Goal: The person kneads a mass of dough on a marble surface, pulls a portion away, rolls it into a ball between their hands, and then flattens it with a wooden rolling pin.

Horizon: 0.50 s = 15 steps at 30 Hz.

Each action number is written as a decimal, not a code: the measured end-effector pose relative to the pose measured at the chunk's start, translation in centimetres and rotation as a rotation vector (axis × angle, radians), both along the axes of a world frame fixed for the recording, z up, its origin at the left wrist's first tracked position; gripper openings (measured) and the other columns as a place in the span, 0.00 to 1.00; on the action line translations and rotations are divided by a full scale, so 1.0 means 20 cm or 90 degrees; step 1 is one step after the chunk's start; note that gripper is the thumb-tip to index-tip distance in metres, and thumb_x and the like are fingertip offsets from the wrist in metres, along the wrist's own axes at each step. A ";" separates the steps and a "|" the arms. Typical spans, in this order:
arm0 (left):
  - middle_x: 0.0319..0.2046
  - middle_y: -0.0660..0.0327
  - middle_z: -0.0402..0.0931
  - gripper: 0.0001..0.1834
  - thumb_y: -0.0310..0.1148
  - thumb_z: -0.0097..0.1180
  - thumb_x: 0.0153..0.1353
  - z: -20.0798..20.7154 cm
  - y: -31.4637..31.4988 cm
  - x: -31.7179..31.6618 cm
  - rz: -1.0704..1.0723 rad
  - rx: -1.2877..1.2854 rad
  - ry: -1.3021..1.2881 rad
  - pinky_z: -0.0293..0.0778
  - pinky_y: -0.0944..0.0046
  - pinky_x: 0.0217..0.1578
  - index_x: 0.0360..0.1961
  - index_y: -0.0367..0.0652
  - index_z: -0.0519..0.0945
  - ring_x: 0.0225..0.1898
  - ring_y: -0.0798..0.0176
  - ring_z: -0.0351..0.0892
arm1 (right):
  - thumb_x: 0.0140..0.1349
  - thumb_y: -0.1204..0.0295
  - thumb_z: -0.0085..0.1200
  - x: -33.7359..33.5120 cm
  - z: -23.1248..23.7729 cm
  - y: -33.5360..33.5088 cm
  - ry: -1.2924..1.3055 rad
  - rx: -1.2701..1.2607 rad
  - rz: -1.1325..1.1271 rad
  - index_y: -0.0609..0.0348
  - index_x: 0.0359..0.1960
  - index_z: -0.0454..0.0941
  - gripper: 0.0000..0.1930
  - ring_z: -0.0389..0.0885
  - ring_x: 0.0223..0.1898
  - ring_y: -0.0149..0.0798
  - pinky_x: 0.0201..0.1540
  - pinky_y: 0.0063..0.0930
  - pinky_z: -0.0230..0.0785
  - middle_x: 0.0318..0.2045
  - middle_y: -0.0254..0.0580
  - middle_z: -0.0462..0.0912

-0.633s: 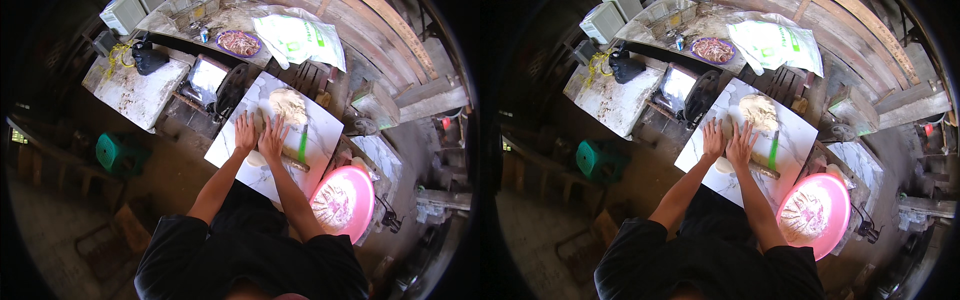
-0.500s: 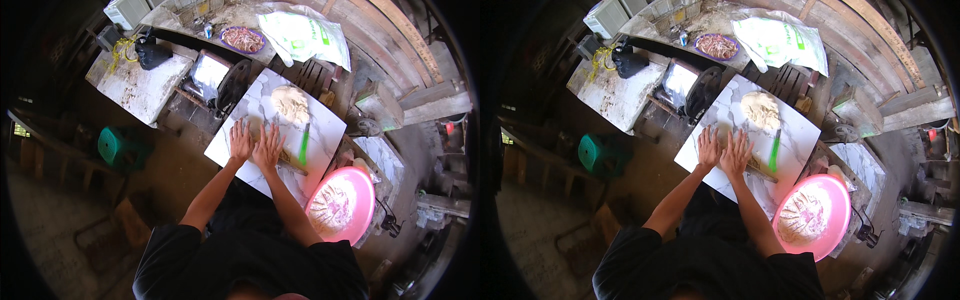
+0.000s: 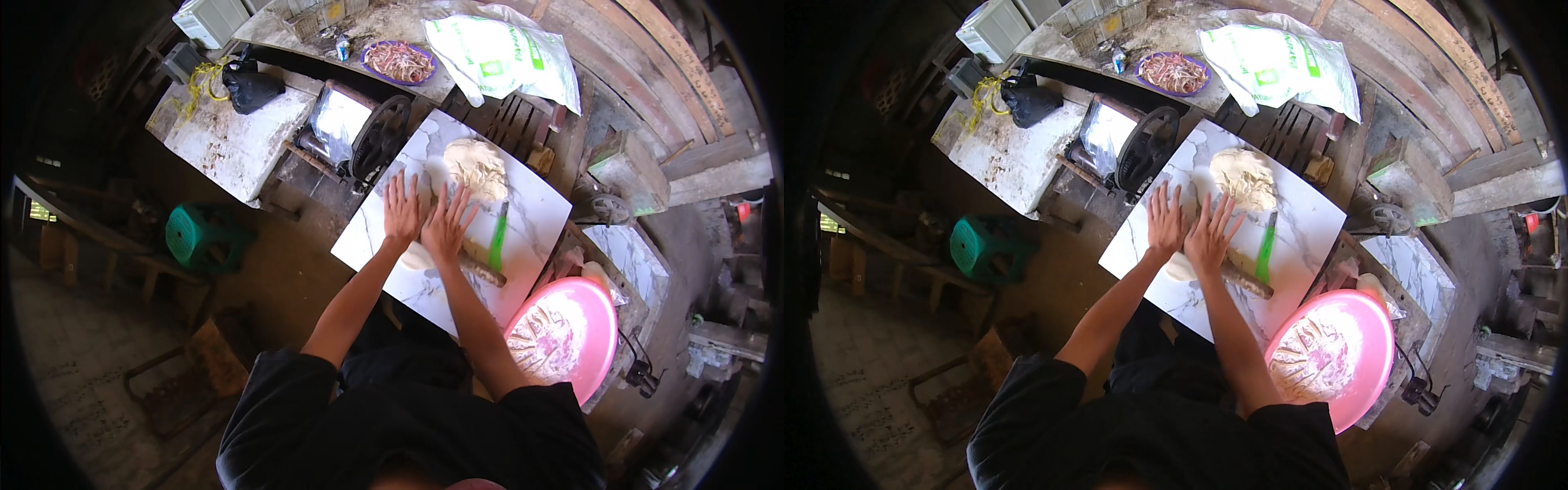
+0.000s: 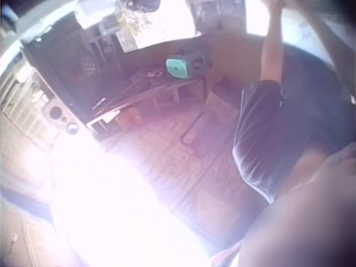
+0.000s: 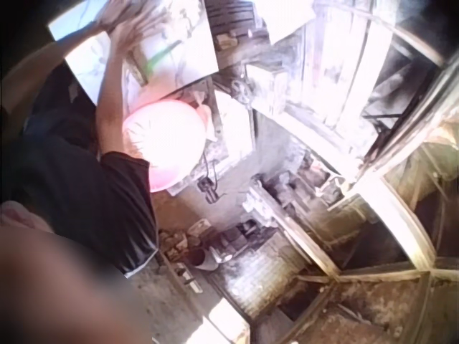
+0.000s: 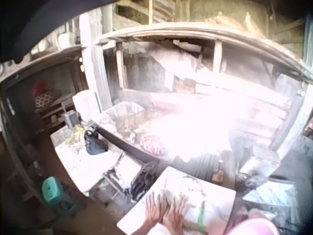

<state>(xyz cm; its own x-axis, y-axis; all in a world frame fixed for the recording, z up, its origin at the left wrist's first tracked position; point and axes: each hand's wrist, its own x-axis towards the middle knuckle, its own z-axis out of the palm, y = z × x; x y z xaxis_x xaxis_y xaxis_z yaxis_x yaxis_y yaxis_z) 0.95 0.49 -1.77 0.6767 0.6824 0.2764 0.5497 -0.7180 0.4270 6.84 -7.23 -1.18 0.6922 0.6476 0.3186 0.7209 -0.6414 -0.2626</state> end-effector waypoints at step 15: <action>0.59 0.45 0.43 0.27 0.38 0.38 0.56 0.01 0.01 0.05 0.051 -0.020 0.093 0.38 0.51 0.58 0.56 0.40 0.54 0.60 0.46 0.43 | 0.53 0.66 0.42 0.01 0.03 0.02 0.015 -0.001 -0.003 0.53 0.59 0.50 0.30 0.39 0.62 0.48 0.59 0.53 0.25 0.60 0.52 0.45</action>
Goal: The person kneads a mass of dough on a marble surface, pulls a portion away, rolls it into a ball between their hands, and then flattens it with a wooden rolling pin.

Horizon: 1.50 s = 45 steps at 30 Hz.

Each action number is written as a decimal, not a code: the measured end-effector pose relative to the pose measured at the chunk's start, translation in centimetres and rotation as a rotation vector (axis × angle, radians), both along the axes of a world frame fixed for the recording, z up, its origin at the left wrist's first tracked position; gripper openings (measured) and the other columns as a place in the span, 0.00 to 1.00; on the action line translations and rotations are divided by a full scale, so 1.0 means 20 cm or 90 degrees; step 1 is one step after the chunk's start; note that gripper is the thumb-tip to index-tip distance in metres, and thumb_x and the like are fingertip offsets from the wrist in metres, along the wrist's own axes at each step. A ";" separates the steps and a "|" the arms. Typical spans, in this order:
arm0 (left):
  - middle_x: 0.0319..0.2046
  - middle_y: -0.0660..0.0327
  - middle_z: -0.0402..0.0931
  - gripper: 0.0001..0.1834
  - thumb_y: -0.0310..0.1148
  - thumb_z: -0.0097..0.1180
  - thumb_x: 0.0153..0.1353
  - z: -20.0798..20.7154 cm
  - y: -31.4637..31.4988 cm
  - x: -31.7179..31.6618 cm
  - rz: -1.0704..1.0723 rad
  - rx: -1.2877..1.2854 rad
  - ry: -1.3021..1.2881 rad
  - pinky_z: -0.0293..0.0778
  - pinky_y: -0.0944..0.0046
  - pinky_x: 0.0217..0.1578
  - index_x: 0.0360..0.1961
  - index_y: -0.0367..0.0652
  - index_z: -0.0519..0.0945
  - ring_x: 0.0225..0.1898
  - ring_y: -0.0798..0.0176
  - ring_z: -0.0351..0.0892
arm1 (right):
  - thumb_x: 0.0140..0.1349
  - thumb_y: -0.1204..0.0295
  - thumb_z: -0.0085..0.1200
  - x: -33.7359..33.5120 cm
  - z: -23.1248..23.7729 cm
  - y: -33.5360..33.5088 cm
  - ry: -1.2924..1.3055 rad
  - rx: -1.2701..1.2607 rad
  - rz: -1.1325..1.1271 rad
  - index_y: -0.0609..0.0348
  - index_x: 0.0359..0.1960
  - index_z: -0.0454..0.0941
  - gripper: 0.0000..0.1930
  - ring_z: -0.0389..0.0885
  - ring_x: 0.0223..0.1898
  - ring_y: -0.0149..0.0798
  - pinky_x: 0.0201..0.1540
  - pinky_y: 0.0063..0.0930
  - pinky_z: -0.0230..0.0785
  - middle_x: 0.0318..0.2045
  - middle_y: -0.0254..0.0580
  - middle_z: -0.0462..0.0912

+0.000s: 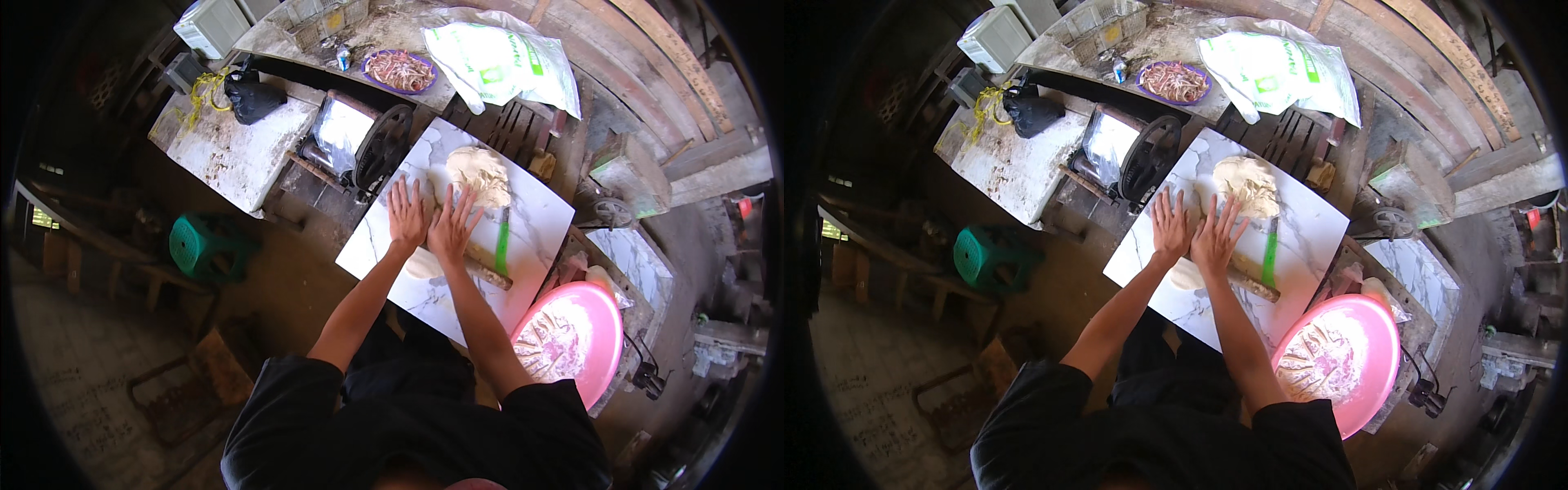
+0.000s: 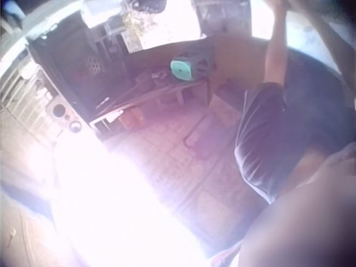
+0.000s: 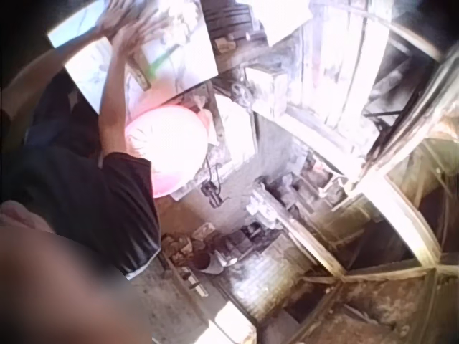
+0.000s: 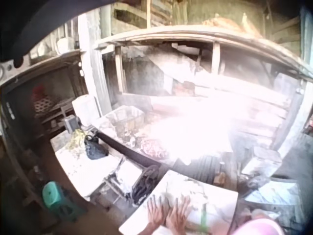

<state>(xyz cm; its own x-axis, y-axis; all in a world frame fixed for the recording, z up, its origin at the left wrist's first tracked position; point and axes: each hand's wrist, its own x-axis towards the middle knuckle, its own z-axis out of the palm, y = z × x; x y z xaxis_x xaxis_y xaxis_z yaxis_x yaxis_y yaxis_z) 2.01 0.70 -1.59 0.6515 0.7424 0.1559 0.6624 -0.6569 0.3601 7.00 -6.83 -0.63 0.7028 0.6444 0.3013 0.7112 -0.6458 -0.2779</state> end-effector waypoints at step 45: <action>0.56 0.42 0.47 0.28 0.41 0.39 0.55 -0.08 -0.04 -0.10 -0.083 0.002 -0.092 0.39 0.48 0.57 0.55 0.38 0.56 0.58 0.42 0.44 | 0.54 0.65 0.40 -0.09 0.02 -0.04 0.022 -0.033 -0.060 0.54 0.58 0.51 0.28 0.39 0.62 0.52 0.58 0.53 0.26 0.60 0.54 0.46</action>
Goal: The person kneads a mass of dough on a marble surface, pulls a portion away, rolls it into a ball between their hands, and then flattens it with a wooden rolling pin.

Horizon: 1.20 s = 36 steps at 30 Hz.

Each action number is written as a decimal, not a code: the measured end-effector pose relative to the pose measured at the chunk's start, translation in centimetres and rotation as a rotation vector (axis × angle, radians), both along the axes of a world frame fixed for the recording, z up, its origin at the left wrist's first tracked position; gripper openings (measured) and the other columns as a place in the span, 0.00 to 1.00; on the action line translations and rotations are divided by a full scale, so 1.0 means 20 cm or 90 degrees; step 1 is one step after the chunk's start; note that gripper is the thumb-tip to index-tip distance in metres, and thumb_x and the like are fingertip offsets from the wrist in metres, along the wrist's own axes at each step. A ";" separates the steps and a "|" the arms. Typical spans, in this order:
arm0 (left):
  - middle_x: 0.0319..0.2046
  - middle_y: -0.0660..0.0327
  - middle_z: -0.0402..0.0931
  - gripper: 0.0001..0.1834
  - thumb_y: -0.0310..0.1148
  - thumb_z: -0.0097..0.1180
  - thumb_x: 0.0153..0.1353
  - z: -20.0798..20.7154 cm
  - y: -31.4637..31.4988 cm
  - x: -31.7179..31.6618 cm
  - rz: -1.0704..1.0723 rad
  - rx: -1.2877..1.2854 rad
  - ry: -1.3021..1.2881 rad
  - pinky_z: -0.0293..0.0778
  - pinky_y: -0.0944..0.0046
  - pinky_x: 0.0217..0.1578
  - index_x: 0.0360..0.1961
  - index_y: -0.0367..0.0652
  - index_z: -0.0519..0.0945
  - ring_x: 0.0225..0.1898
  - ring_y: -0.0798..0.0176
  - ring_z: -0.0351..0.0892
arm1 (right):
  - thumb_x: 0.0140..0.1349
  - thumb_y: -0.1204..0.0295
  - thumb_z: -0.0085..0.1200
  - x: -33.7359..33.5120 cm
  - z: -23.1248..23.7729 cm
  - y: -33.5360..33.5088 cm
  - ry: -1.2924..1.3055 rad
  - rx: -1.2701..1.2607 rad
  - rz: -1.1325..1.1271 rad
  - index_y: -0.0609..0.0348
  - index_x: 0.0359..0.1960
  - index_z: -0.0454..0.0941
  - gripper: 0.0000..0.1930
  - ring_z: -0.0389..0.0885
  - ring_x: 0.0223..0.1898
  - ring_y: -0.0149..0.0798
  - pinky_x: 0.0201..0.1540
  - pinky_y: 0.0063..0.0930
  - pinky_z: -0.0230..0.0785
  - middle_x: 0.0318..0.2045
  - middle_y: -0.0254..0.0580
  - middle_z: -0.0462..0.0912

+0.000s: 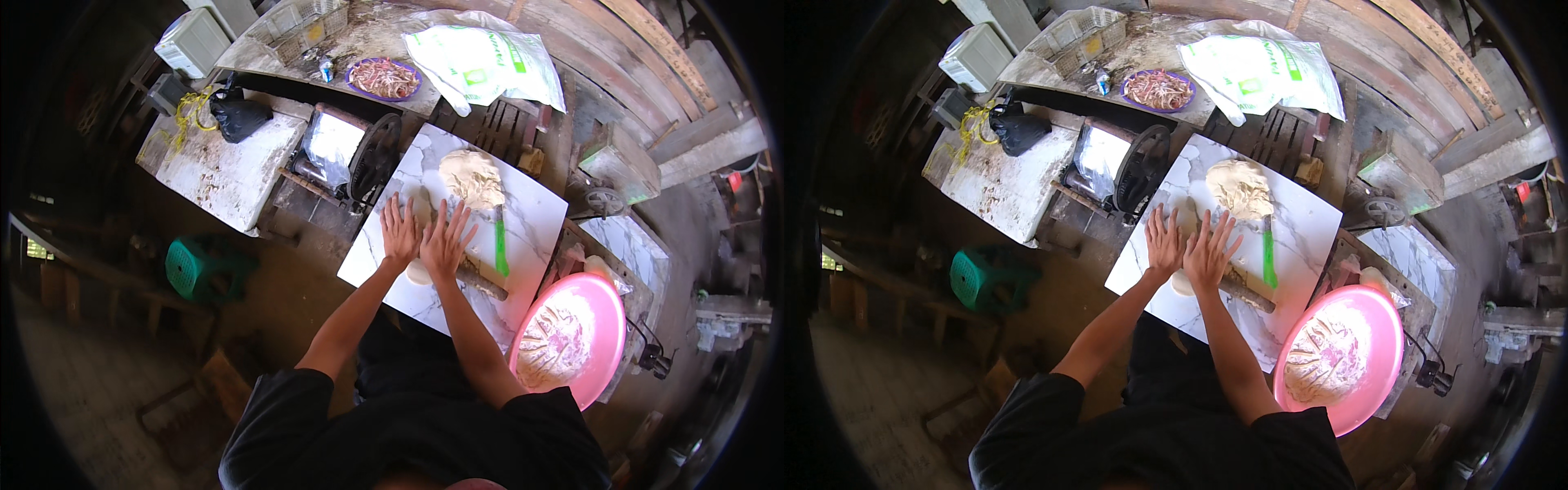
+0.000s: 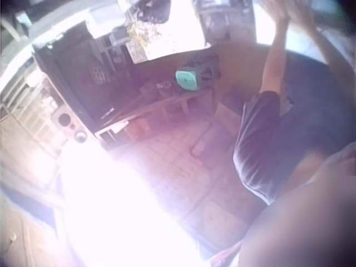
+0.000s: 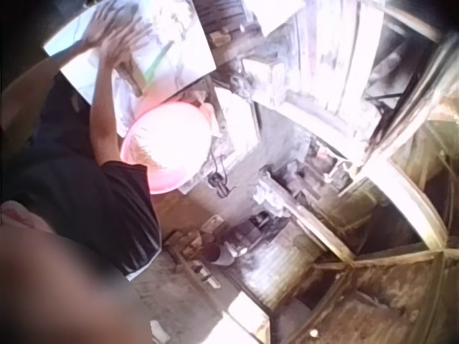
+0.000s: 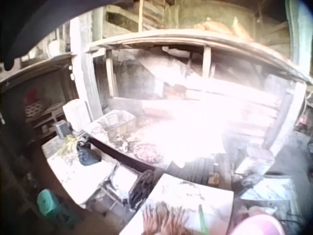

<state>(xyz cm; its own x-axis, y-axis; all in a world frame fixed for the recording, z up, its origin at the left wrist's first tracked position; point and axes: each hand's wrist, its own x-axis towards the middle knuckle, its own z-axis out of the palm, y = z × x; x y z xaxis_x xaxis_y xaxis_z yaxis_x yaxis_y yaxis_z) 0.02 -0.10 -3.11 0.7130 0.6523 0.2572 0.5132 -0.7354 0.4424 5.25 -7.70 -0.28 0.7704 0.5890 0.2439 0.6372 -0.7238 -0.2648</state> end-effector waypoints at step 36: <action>0.57 0.45 0.47 0.23 0.32 0.41 0.54 -0.09 0.04 -0.13 -0.197 -0.022 -0.051 0.48 0.46 0.53 0.53 0.39 0.59 0.57 0.42 0.47 | 0.54 0.69 0.42 -0.16 -0.03 -0.05 0.060 0.118 -0.142 0.55 0.55 0.56 0.24 0.47 0.60 0.49 0.60 0.45 0.33 0.57 0.51 0.51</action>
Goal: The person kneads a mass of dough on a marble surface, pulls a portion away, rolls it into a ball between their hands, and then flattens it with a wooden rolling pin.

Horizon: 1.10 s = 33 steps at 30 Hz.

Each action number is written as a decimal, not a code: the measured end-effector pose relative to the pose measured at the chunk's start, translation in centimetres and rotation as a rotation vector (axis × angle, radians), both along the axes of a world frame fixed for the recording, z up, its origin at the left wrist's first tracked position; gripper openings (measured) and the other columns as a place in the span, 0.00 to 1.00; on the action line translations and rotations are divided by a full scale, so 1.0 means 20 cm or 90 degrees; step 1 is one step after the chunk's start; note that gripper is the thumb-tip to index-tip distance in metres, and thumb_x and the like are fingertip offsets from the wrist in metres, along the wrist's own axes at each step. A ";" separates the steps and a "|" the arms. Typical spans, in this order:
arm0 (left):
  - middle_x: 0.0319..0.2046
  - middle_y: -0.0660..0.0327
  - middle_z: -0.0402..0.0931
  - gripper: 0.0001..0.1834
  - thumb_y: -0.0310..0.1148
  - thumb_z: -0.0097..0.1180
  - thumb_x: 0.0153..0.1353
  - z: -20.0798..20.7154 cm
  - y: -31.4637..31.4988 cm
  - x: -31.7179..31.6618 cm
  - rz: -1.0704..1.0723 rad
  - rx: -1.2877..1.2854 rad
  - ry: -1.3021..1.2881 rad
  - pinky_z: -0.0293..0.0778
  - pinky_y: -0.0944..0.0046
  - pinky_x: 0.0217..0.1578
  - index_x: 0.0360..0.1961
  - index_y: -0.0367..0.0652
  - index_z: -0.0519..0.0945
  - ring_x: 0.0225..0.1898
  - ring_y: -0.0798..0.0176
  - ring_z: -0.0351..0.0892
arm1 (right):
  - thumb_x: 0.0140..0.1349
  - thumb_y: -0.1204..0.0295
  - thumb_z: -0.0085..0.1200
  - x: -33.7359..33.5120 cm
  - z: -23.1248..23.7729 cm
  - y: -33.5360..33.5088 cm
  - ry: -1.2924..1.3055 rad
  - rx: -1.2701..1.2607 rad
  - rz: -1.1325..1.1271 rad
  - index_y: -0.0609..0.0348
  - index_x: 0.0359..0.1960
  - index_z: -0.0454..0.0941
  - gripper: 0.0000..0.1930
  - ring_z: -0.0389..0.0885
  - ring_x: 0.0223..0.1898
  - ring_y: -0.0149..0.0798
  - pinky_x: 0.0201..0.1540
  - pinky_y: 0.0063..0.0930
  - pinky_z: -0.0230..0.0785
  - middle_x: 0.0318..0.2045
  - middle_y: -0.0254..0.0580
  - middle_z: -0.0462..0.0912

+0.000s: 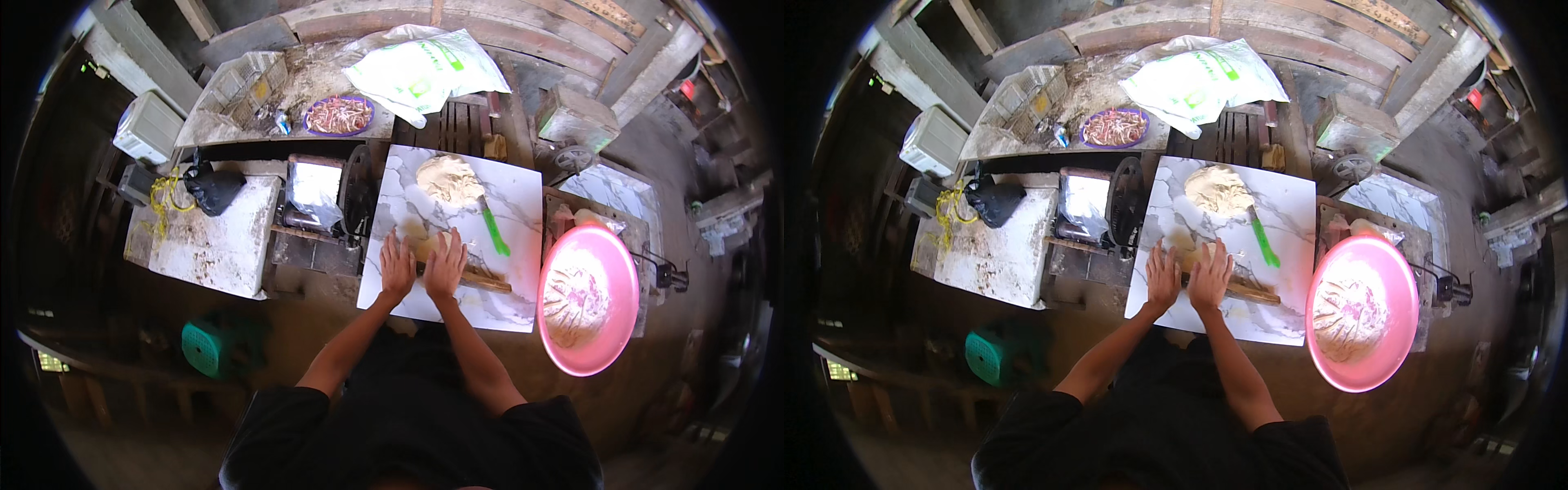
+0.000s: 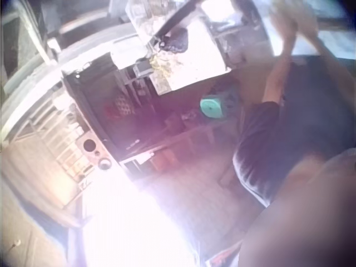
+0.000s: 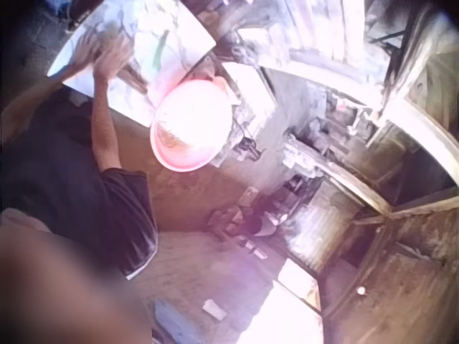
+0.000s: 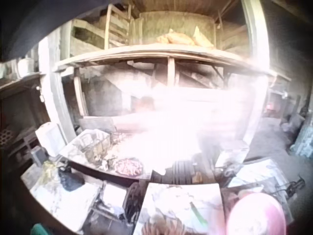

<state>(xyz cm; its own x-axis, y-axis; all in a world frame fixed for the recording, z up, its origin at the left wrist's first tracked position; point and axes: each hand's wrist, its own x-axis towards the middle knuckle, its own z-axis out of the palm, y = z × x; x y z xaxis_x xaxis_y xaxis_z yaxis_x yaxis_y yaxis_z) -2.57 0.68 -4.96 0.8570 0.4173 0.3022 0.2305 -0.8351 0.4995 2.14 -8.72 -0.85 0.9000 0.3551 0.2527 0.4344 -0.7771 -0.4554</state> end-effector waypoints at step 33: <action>0.60 0.52 0.44 0.25 0.39 0.38 0.58 0.00 0.04 0.13 -0.509 0.039 0.009 0.34 0.44 0.57 0.55 0.39 0.57 0.62 0.52 0.38 | 0.60 0.59 0.32 -0.30 -0.15 -0.07 0.034 -0.134 -0.300 0.54 0.56 0.56 0.23 0.45 0.62 0.43 0.60 0.45 0.34 0.59 0.38 0.53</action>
<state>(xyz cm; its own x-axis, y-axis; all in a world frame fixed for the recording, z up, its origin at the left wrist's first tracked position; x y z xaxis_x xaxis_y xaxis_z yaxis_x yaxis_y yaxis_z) -0.02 1.56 -4.92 0.8936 -0.3413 0.2917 -0.4429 -0.7764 0.4485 -3.79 -10.10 -3.90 0.9843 -0.0533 0.1685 -0.0040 -0.9599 -0.2803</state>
